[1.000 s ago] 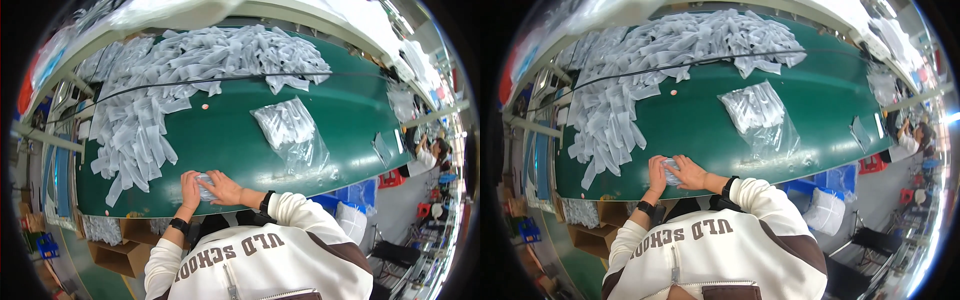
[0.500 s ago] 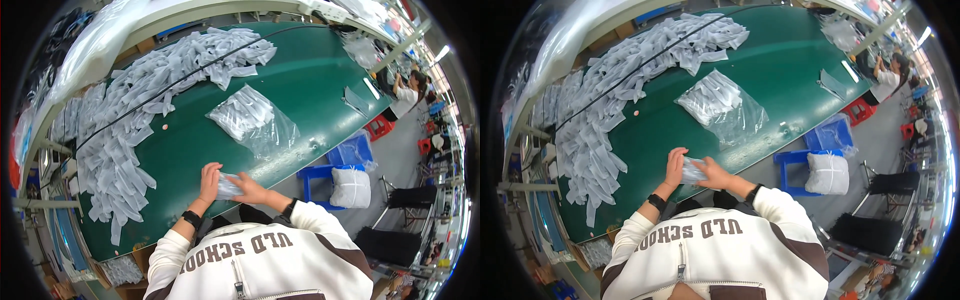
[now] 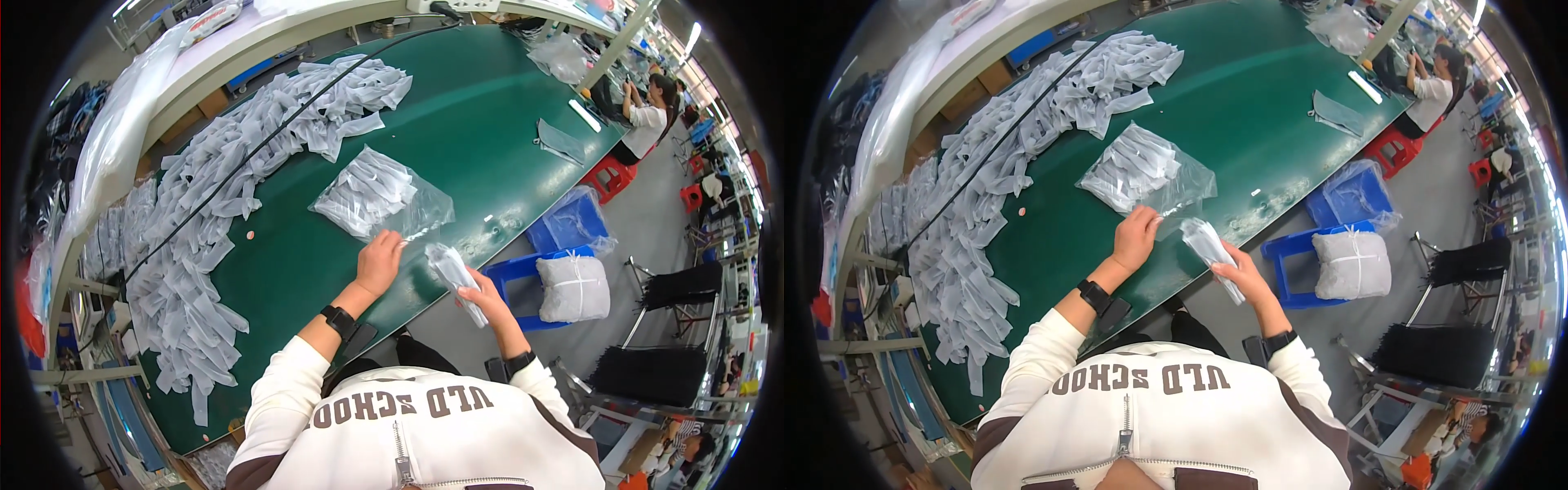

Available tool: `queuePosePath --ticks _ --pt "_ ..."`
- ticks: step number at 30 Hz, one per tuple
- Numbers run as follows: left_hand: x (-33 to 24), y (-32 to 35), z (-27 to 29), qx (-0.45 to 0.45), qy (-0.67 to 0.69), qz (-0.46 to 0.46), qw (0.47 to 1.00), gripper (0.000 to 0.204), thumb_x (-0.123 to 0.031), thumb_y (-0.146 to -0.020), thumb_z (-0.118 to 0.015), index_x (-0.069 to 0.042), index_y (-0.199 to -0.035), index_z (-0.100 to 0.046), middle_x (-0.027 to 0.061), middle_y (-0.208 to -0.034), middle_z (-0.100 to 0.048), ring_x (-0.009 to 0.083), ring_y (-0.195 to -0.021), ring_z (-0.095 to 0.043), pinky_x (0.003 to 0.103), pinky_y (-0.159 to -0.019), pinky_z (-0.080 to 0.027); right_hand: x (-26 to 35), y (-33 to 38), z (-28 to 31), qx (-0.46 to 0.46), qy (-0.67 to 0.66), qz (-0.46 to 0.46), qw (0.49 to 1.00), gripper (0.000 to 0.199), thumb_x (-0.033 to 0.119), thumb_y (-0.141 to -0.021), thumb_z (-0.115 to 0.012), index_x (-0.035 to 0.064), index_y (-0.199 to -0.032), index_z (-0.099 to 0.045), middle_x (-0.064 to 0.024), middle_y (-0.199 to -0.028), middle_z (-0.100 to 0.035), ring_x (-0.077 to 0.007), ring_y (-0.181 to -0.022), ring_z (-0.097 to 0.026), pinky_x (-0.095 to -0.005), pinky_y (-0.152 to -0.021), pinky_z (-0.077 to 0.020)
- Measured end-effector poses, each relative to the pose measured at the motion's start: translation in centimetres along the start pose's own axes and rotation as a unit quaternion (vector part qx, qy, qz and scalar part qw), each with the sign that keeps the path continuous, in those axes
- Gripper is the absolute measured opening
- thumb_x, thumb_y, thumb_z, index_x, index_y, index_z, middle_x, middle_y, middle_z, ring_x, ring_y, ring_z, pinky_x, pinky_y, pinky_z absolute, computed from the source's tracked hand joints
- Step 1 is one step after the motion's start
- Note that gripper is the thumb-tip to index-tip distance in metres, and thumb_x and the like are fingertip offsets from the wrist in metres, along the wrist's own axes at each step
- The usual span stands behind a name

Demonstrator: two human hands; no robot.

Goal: The person gathers small white items from a pile, stacks them by hand, and slides the stack into a clear plastic bag. After placing the filled bag into a cardboard box, they take a new bag and repeat the process.

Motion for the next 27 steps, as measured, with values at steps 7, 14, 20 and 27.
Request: queuePosePath --ticks 7,14,20,27 --pt "-0.6 -0.8 3.6 -0.1 0.106 0.049 0.988 0.008 -0.008 -0.093 -0.061 -0.002 -0.088 -0.059 0.0108 -0.074 -0.053 0.0224 -0.062 -0.054 0.033 -0.059 -0.045 2.0 -10.0 -4.3 0.034 0.031 0.019 0.999 0.063 0.025 -0.084 -0.071 -0.002 -0.137 -0.05 -0.0056 -0.1 -0.064 -0.0123 -0.083 -0.059 -0.0267 -0.071 -0.048" --pt "0.1 0.6 4.3 -0.096 0.124 0.075 0.985 0.005 -0.004 -0.093 -0.058 -0.002 -0.089 -0.059 0.0093 -0.073 -0.054 0.019 -0.059 -0.054 0.031 -0.057 -0.045 0.0 -15.6 -7.2 0.088 -0.13 -0.071 0.985 0.057 0.028 -0.086 -0.072 -0.0023 -0.131 -0.054 -0.008 -0.103 -0.067 -0.0162 -0.087 -0.063 -0.0287 -0.07 -0.0513" --pt "0.7 0.9 5.1 -0.105 0.141 0.098 0.979 0.006 -0.002 -0.093 -0.056 -0.001 -0.087 -0.057 0.0082 -0.071 -0.053 0.0176 -0.058 -0.054 0.03 -0.055 -0.045 -0.2 -19.1 -12.9 0.077 -0.225 -0.067 0.969 0.065 0.036 -0.083 -0.075 -0.0053 -0.13 -0.054 -0.0103 -0.106 -0.067 -0.0224 -0.088 -0.065 -0.0358 -0.075 -0.054" --pt "0.9 0.9 6.2 -0.088 0.145 0.122 0.978 0.002 0.0 -0.089 -0.058 0.0 -0.09 -0.056 0.0145 -0.079 -0.054 0.0317 -0.066 -0.056 0.038 -0.06 -0.048 -2.5 -24.5 -12.7 -0.003 0.219 0.099 0.971 0.077 0.041 -0.077 -0.077 -0.0031 -0.134 -0.05 -0.023 -0.114 -0.061 -0.039 -0.105 -0.059 -0.0479 -0.089 -0.0484"
Point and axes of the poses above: each hand's wrist, its own y-axis away from the middle knuckle, its own z-axis out of the back of the hand, x = y × z, the point moved 10 cm from there along -y, towards the middle knuckle
